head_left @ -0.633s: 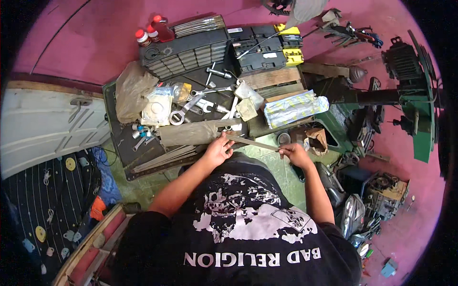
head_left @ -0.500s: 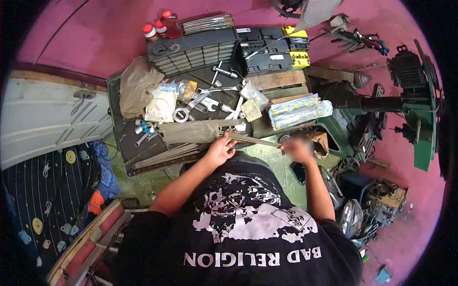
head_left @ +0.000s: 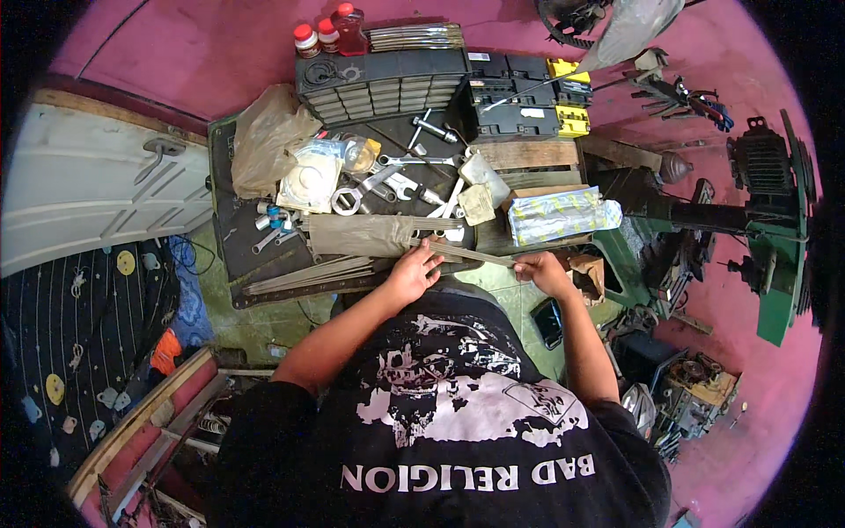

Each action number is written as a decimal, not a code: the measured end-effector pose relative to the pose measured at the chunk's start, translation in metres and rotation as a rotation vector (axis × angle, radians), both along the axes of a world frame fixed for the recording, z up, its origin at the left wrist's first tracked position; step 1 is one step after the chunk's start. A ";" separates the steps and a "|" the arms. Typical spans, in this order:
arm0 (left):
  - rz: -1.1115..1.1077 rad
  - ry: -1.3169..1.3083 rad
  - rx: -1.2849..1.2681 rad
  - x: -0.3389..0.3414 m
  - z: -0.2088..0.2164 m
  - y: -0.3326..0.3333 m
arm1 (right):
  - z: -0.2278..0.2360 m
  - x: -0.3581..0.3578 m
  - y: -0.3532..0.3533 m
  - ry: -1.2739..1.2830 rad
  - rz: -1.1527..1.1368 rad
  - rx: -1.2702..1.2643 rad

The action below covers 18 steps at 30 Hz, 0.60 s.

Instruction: The person cleans a bundle of long, thin metal rods on a cluttered workbench. They repeatedly wipe the rods with a cloth, rotate them, and inspect the surfaces. The person handles the rods one by one or in small groups, moving them around the workspace while cleaning.

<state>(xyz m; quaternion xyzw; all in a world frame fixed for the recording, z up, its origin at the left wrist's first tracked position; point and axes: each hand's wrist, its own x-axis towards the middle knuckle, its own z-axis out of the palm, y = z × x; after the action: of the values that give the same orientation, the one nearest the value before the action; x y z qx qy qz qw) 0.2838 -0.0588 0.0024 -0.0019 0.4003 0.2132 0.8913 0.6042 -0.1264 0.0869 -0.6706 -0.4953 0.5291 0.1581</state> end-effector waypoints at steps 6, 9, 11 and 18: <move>0.002 0.018 -0.007 0.001 -0.003 0.000 | -0.008 0.004 0.010 -0.049 0.003 -0.051; 0.004 0.011 -0.003 0.001 -0.002 0.001 | -0.007 0.004 0.010 -0.043 -0.005 -0.007; 0.010 0.013 0.002 0.000 0.000 0.000 | -0.007 0.001 0.010 -0.014 0.026 0.036; 0.032 0.028 -0.030 0.001 -0.008 -0.002 | -0.012 -0.027 0.026 -0.079 -0.001 0.045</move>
<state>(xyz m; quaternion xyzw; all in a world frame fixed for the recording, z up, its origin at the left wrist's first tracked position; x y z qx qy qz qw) 0.2844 -0.0610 -0.0061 -0.0189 0.4156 0.2214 0.8820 0.5777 -0.1003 0.0748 -0.6874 -0.5128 0.4909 0.1535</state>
